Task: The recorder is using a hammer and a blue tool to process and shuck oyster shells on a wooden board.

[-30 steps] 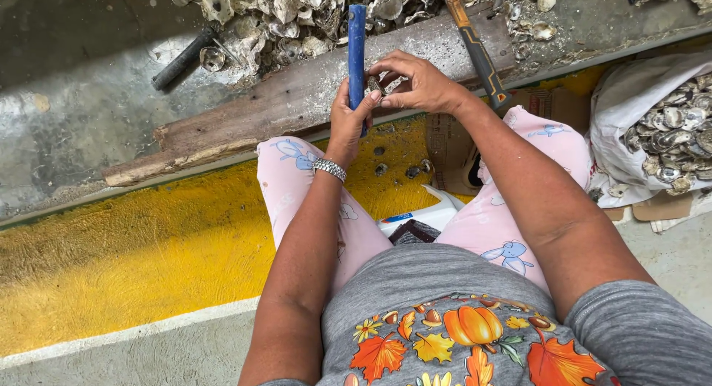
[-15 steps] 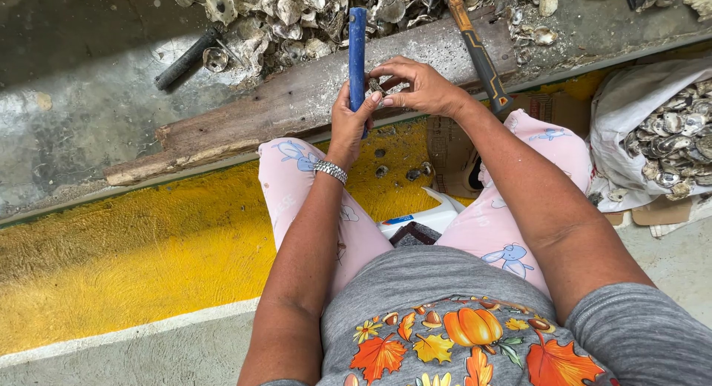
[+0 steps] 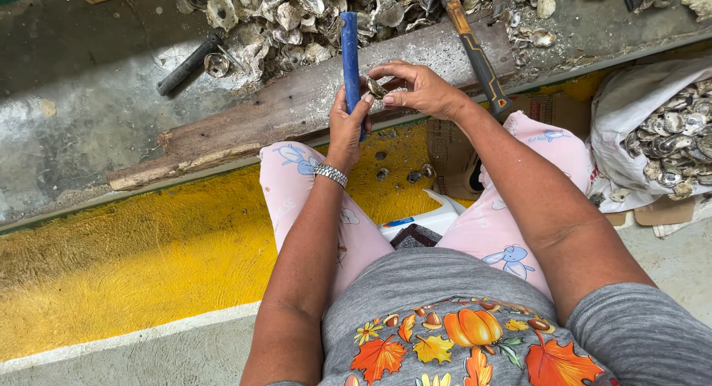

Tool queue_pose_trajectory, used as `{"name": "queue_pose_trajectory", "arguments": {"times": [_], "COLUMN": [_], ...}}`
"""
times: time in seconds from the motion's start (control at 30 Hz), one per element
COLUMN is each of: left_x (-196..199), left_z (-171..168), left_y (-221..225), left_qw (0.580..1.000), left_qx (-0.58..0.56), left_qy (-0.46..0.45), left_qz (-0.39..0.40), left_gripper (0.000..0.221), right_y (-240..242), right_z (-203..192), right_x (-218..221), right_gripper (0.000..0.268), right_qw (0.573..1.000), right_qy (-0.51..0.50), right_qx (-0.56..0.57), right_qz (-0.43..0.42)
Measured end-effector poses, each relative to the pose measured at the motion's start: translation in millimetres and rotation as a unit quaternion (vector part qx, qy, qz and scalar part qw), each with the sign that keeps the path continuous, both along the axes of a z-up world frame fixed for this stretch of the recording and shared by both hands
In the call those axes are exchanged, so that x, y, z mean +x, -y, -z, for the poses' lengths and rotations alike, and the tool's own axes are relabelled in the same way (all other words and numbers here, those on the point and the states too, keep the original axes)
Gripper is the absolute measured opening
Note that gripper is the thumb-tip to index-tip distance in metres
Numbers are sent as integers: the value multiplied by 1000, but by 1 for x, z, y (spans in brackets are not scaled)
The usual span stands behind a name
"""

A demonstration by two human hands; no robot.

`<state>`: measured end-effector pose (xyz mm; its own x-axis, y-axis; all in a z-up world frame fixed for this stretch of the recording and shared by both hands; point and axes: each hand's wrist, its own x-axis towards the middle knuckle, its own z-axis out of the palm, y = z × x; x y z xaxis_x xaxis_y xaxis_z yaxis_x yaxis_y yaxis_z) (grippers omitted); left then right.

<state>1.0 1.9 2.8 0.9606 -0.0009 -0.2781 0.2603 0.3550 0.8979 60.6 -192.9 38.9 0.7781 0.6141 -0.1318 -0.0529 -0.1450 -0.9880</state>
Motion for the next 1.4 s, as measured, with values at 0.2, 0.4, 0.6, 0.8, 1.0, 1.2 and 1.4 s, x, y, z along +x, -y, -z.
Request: {"name": "queue_pose_trajectory", "arguments": {"times": [0.2, 0.4, 0.6, 0.8, 1.0, 1.2, 1.4], "left_x": [-2, 3, 5, 3, -3, -2, 2], "left_z": [12, 17, 19, 28, 21, 17, 18], "left_y": [0, 0, -7, -5, -6, 0, 2], "left_qw": [1000, 998, 989, 967, 929, 907, 884], "left_qx": [12, 54, 126, 251, 368, 418, 461], "left_qy": [10, 9, -30, -19, 39, 26, 37], "left_qz": [5, -15, -72, -30, 27, 51, 68], "left_gripper": [44, 45, 33, 42, 51, 51, 52], "right_y": [2, 11, 4, 23, 85, 109, 85], "right_z": [11, 21, 23, 28, 15, 71, 37], "right_x": [2, 15, 21, 22, 29, 32, 7], "right_gripper": [50, 43, 37, 37, 72, 47, 29], "right_qw": [988, 949, 974, 898, 792, 807, 910], "right_qy": [-133, -276, 75, 227, 105, 46, -67], "right_qx": [72, 106, -186, -375, -547, -544, -200], "right_qz": [36, 109, 103, 50, 250, 226, 356]}}
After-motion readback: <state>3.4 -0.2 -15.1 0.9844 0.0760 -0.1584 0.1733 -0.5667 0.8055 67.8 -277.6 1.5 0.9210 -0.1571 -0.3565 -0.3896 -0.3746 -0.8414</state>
